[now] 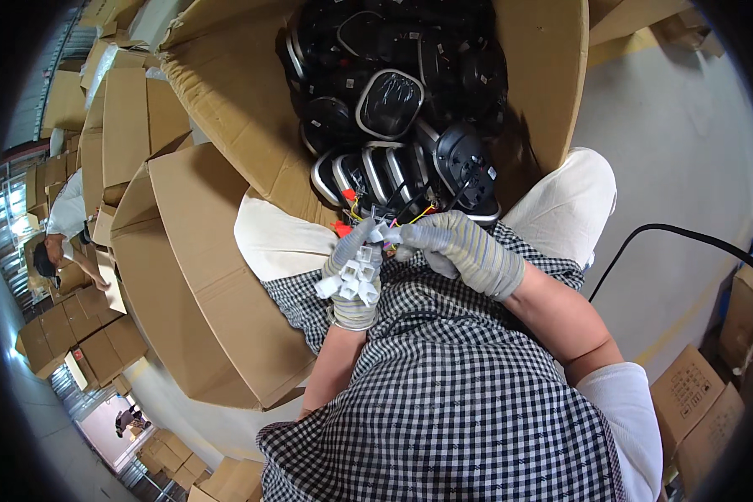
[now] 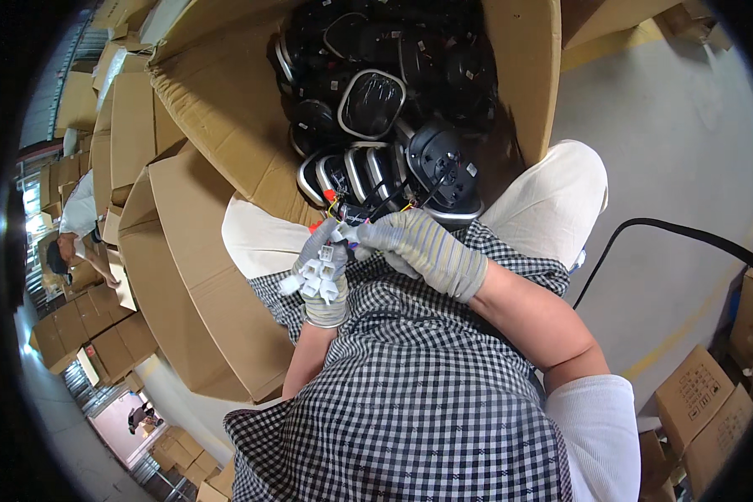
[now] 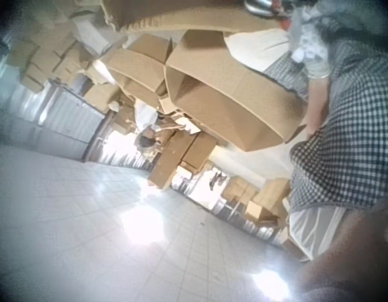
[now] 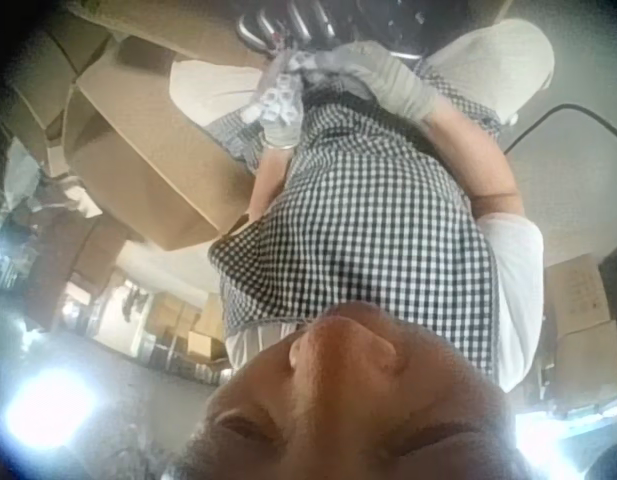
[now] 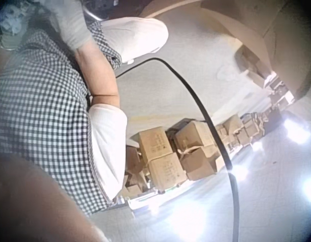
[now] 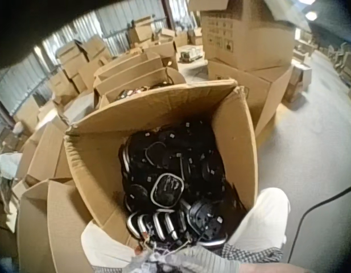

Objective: The person tests electronic display meters by plugging their wire harnesses into a test cable by hand to power them on and placing them into cardboard boxes.

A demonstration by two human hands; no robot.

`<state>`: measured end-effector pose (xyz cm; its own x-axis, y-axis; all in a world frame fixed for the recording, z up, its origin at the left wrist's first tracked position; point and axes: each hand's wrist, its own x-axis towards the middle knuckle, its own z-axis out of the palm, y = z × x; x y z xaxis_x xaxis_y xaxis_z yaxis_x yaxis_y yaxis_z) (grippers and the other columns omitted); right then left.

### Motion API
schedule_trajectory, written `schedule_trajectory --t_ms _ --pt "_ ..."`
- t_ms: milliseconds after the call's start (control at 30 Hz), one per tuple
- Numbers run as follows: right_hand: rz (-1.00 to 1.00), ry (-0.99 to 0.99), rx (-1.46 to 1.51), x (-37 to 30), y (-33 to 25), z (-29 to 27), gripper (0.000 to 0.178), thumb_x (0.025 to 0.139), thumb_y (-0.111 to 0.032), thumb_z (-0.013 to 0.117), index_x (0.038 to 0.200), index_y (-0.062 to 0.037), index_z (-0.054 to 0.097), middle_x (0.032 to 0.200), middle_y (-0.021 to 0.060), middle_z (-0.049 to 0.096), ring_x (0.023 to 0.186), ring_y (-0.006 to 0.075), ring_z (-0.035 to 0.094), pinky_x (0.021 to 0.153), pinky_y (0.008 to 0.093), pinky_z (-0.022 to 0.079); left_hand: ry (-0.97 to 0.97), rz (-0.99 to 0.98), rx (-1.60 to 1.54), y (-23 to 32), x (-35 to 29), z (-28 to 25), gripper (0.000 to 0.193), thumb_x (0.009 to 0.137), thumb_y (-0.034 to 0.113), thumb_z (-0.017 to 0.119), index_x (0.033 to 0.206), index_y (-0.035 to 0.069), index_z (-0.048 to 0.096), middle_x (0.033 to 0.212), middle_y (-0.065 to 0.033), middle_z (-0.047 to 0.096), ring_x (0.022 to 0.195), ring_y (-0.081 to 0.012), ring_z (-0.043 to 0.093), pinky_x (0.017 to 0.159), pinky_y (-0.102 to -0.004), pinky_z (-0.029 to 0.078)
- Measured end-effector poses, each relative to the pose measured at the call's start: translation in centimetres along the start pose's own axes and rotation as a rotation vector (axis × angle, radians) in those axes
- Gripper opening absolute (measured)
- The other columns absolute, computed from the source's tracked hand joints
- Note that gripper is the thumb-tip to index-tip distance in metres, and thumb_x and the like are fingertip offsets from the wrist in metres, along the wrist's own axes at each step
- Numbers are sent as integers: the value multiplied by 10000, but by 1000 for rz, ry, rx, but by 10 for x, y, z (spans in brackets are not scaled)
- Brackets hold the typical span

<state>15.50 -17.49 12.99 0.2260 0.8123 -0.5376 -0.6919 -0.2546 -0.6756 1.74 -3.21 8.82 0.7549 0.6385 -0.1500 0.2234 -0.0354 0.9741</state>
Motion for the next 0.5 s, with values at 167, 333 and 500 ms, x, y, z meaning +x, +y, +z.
schedule_trajectory --t_ms 167,333,500 --pt "-432 21 73 12 29 -11 359 906 -325 508 861 -6 664 502 -20 463 423 43 362 434 203 268 -1 475 550 -17 9 -3 262 734 35 617 982 94 677 858 -71 672 725 -223 626 657 -315 500" --pt "-56 -34 120 1 7 -4 339 905 -334 532 846 -31 674 526 -44 458 439 29 348 431 182 259 -24 408 386 -24 6 -3 254 751 22 608 989 82 672 832 -50 666 716 -187 619 637 -301 490" --pt "-67 -28 -60 7 24 -8 350 902 -358 549 769 -50 649 543 -62 450 472 19 366 432 183 271 -309 -177 241 -4 4 -5 302 854 215 582 1078 14 604 796 -25 625 624 -88 560 544 -211 453"
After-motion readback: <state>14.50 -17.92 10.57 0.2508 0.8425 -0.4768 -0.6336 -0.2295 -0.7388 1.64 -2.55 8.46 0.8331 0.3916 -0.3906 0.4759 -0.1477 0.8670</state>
